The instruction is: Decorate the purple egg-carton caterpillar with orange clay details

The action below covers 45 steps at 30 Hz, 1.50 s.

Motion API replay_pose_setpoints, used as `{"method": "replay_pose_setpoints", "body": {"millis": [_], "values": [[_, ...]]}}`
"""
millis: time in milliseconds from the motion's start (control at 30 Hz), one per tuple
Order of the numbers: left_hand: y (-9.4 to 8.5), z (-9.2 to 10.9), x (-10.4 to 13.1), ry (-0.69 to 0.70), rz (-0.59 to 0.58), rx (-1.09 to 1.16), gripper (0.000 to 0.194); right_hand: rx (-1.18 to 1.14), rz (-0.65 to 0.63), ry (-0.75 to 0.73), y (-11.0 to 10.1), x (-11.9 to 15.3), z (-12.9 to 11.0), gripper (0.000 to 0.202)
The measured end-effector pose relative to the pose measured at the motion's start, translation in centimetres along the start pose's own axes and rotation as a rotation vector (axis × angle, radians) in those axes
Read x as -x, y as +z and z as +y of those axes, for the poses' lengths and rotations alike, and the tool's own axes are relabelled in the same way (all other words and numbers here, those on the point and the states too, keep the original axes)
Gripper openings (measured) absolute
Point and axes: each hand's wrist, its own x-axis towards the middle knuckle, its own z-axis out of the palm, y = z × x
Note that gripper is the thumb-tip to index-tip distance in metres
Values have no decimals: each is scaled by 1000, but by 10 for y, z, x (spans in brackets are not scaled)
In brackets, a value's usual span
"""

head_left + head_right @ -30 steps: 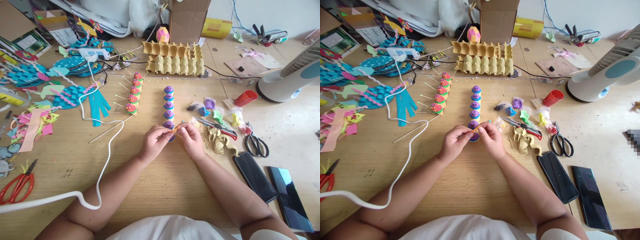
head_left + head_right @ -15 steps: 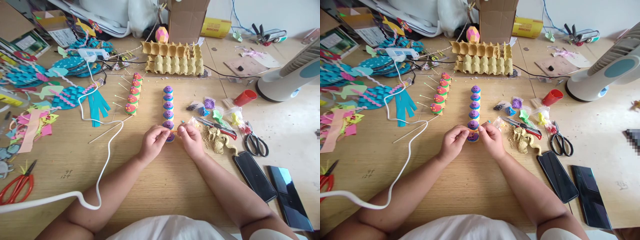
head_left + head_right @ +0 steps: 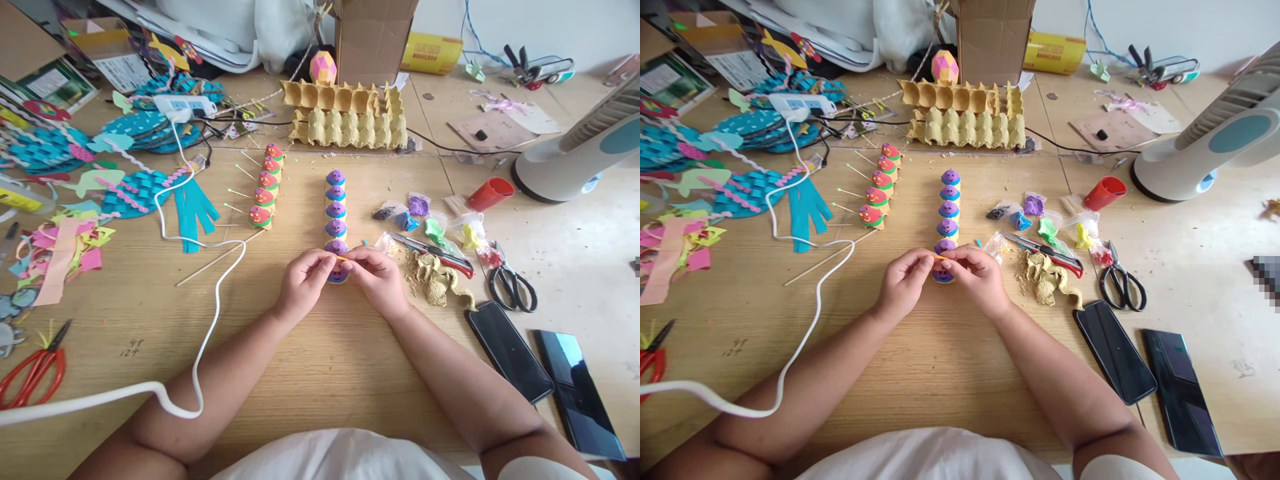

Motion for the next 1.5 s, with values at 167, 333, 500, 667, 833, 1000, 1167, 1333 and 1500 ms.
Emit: {"method": "replay_pose_setpoints", "body": {"millis": [167, 333, 500, 667, 833, 1000, 1167, 1333, 1500], "values": [[-1, -1, 0, -2, 26, 1, 33, 23, 52, -15, 0, -2, 0, 20], [1, -6, 1, -68, 23, 50, 27, 16, 102, -7, 0, -2, 3, 20], [2, -11, 3, -94, 38, 32, 29, 7, 109, 20, -1, -1, 3, 23], [1, -9, 3, -52, 59, -4, 24, 48, 85, 9, 0, -2, -2, 26], [0, -7, 2, -15, 84, -13, 20, 85, 51, 31, 0, -2, -6, 28], [0, -4, 1, 9, 94, -24, 19, 131, 28, 27, -3, 0, -7, 40], [0, -2, 0, 23, 122, 22, 16, 23, -1, 47, -2, 0, -4, 39], [0, -3, 0, 2, 108, 77, 15, -17, -84, 66, 2, 0, 4, 38], [0, -3, 2, -18, 88, 65, 16, 44, -30, 41, 3, 1, 3, 31]]}}
